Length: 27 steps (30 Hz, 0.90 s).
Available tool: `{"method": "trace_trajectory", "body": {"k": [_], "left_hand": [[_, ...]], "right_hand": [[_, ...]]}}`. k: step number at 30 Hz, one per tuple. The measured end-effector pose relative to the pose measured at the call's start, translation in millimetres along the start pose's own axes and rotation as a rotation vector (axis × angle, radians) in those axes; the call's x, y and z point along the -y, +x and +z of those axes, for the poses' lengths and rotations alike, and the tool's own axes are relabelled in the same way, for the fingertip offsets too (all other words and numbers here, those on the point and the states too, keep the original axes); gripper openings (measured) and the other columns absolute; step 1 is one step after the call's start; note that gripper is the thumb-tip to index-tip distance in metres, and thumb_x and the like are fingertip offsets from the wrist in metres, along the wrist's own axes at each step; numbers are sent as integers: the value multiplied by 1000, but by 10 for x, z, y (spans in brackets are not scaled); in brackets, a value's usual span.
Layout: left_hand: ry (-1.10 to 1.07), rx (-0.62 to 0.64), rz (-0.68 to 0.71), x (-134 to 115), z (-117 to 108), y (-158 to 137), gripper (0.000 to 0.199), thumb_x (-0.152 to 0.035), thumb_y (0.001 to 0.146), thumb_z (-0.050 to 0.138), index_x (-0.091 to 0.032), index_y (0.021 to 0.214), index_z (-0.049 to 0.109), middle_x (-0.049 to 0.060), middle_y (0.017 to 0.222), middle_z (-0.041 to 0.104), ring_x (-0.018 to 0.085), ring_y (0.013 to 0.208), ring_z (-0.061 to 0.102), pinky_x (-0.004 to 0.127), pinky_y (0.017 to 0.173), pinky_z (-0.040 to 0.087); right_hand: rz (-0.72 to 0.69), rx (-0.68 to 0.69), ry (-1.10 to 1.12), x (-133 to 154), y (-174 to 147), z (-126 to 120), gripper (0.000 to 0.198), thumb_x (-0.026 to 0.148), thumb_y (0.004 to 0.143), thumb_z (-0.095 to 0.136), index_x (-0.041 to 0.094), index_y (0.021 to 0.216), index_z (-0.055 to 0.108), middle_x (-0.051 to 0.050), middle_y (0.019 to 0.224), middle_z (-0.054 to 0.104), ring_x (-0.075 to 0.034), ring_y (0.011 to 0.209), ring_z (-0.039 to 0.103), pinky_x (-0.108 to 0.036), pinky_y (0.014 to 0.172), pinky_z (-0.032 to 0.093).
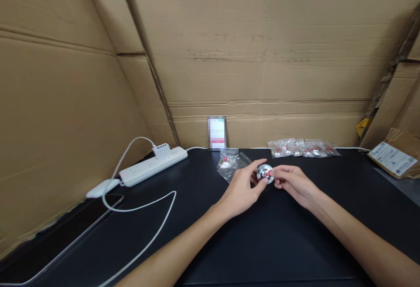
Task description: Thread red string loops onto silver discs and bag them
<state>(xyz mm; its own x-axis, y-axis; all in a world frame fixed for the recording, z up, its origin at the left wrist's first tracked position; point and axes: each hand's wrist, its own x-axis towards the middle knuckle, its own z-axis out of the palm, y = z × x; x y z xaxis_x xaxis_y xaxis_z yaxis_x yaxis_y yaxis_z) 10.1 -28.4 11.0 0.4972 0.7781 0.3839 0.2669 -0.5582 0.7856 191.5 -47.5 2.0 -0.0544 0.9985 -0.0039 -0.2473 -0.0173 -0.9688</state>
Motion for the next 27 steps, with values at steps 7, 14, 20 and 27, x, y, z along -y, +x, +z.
{"method": "trace_trajectory", "body": {"k": [7,14,20,27], "left_hand": [[408,-42,192,36,27,-63,51,-25,84,63,-23,134,51,10,113,59,27,101,60,39,87,49],[494,0,218,-16,12,-58,37,-19,84,62,-19,121,57,11,105,63,27,92,64,38,81,51],[497,19,225,-15,-6,-51,40,-18,85,62,-19,124,54,12,108,64,27,95,64,37,83,51],[619,69,219,-60,-31,-42,38,-19,84,63,-18,121,54,8,102,63,24,93,63,36,81,51]], "right_hand": [[-33,-7,-24,-25,-27,58,17,27,65,79,13,72,74,-5,71,66,-9,56,49,-26,55,40],[-24,-15,-34,-52,-23,77,13,24,66,78,12,70,73,-3,65,64,-9,55,48,-25,53,37],[-7,-26,-15,-64,-17,72,14,24,64,78,12,69,73,-3,67,64,-9,55,47,-24,51,35],[37,-38,9,-59,2,69,15,22,59,79,11,64,71,-1,58,58,-8,53,43,-22,46,29]]}}
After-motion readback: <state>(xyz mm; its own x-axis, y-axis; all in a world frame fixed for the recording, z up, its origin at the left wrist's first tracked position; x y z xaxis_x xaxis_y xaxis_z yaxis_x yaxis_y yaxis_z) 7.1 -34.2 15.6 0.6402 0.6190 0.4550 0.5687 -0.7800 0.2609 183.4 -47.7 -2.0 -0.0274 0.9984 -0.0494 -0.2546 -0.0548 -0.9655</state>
